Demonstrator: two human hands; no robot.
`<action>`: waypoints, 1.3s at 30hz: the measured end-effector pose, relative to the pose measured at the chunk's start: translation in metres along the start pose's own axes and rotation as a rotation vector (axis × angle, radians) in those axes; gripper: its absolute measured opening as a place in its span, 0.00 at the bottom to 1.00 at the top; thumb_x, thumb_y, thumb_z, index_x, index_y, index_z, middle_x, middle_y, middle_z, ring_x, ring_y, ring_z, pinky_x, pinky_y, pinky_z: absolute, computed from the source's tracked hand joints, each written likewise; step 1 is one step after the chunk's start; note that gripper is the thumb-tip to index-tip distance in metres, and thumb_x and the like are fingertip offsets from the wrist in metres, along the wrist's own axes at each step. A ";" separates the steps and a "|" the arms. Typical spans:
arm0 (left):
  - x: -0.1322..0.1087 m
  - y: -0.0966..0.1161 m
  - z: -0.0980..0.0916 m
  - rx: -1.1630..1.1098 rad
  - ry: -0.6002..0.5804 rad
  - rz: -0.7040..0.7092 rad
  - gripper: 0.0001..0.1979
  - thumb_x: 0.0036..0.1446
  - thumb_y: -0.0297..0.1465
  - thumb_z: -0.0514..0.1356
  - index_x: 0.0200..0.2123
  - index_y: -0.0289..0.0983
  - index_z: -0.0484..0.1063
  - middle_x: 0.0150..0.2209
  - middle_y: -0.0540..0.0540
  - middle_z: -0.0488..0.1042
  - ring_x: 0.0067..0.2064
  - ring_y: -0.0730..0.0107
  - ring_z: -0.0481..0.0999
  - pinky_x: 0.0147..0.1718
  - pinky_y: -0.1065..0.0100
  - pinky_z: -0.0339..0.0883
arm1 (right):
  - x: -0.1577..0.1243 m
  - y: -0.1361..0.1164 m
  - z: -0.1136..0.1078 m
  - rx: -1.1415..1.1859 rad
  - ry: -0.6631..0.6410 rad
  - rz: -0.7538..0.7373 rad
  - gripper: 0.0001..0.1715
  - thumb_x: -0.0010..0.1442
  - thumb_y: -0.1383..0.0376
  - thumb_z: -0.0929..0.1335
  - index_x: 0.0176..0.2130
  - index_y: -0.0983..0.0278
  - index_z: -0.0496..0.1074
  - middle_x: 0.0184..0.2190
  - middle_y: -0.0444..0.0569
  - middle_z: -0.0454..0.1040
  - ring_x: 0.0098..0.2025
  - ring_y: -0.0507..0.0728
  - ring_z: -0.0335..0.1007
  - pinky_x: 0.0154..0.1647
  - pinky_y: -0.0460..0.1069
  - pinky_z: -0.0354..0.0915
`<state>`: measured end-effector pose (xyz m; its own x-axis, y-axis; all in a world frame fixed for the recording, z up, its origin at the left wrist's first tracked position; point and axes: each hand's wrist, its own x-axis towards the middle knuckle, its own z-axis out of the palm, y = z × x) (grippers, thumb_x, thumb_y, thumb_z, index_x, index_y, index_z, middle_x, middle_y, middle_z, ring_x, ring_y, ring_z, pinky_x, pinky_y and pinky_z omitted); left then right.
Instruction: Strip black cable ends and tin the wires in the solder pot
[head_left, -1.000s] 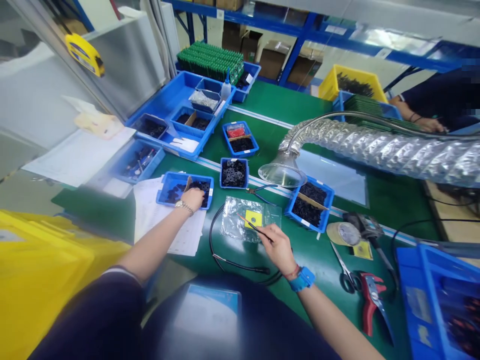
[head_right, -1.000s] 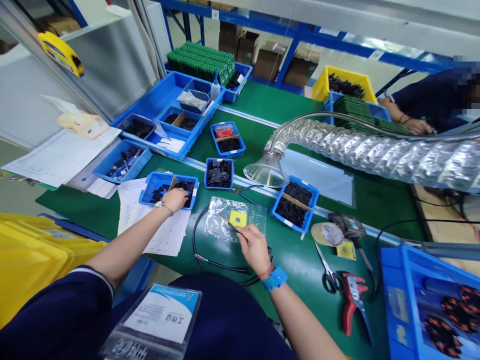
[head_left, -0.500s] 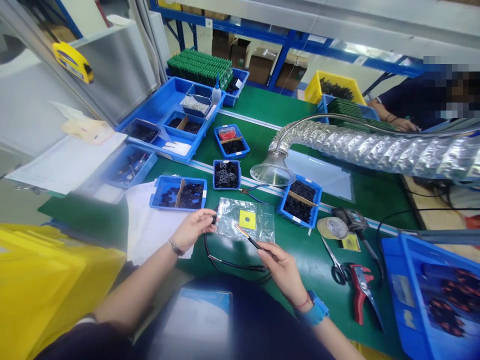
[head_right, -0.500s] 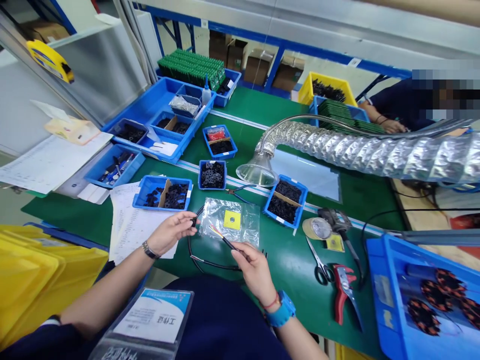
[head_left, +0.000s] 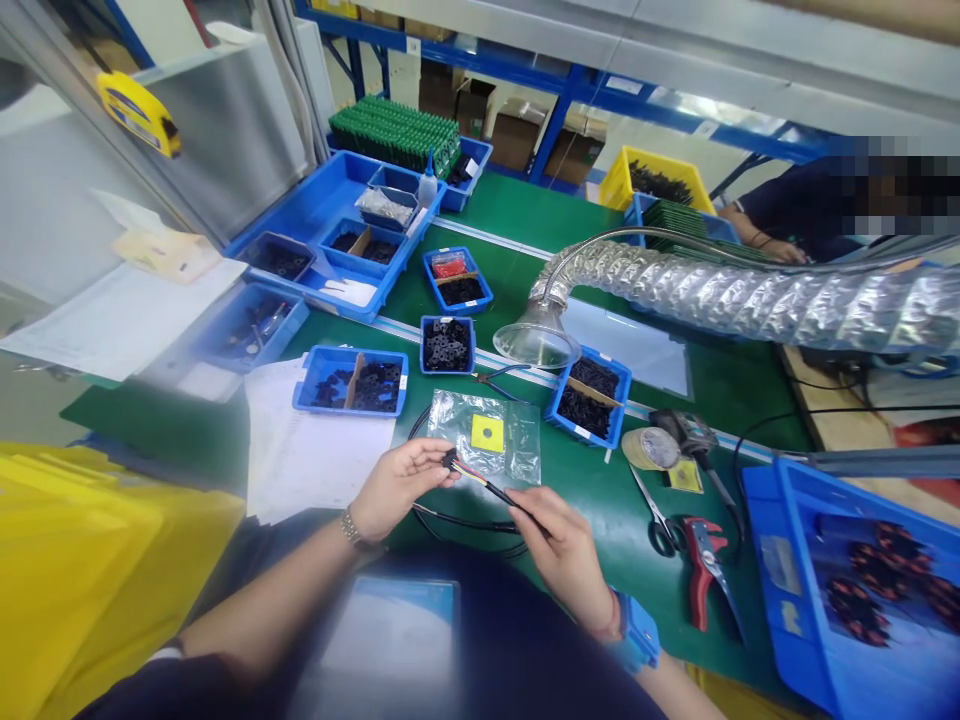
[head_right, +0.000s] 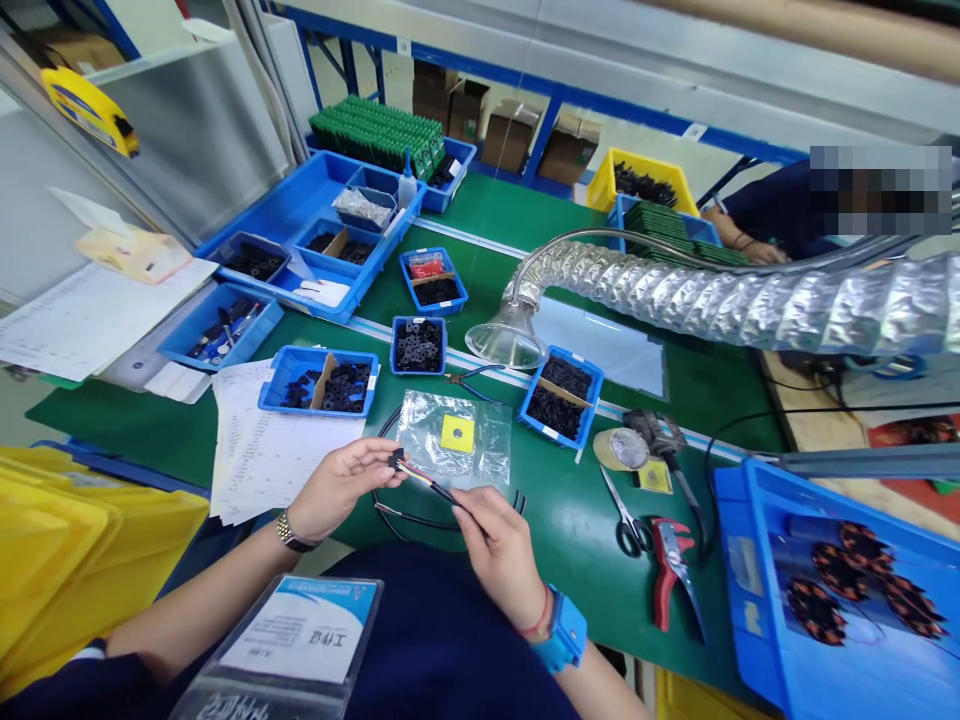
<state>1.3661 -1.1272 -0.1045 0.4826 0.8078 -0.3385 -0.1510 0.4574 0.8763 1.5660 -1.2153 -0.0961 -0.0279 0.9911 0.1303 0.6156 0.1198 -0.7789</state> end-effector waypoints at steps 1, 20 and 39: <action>-0.001 -0.001 0.000 -0.019 -0.008 0.007 0.15 0.48 0.28 0.60 0.41 0.34 0.67 0.35 0.45 0.73 0.34 0.69 0.74 0.37 0.66 0.66 | -0.001 0.000 0.000 -0.012 0.004 -0.020 0.13 0.57 0.68 0.62 0.42 0.63 0.70 0.32 0.50 0.71 0.35 0.54 0.67 0.35 0.48 0.65; -0.005 0.012 -0.008 0.251 -0.172 -0.036 0.14 0.48 0.31 0.60 0.41 0.35 0.70 0.32 0.45 0.73 0.36 0.69 0.73 0.37 0.67 0.65 | 0.002 -0.010 -0.022 0.008 -0.093 0.084 0.12 0.58 0.66 0.61 0.40 0.62 0.71 0.31 0.49 0.70 0.33 0.53 0.66 0.34 0.48 0.64; -0.003 0.001 -0.001 0.229 -0.217 -0.087 0.14 0.46 0.28 0.61 0.39 0.34 0.71 0.31 0.46 0.73 0.33 0.72 0.72 0.35 0.70 0.65 | 0.001 -0.006 -0.038 0.366 -0.265 0.464 0.15 0.55 0.57 0.63 0.36 0.63 0.72 0.23 0.44 0.66 0.23 0.49 0.57 0.23 0.45 0.56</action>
<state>1.3633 -1.1286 -0.1034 0.6611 0.6602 -0.3564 0.0850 0.4060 0.9099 1.5922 -1.2174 -0.0675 -0.0460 0.9200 -0.3892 0.3034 -0.3583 -0.8829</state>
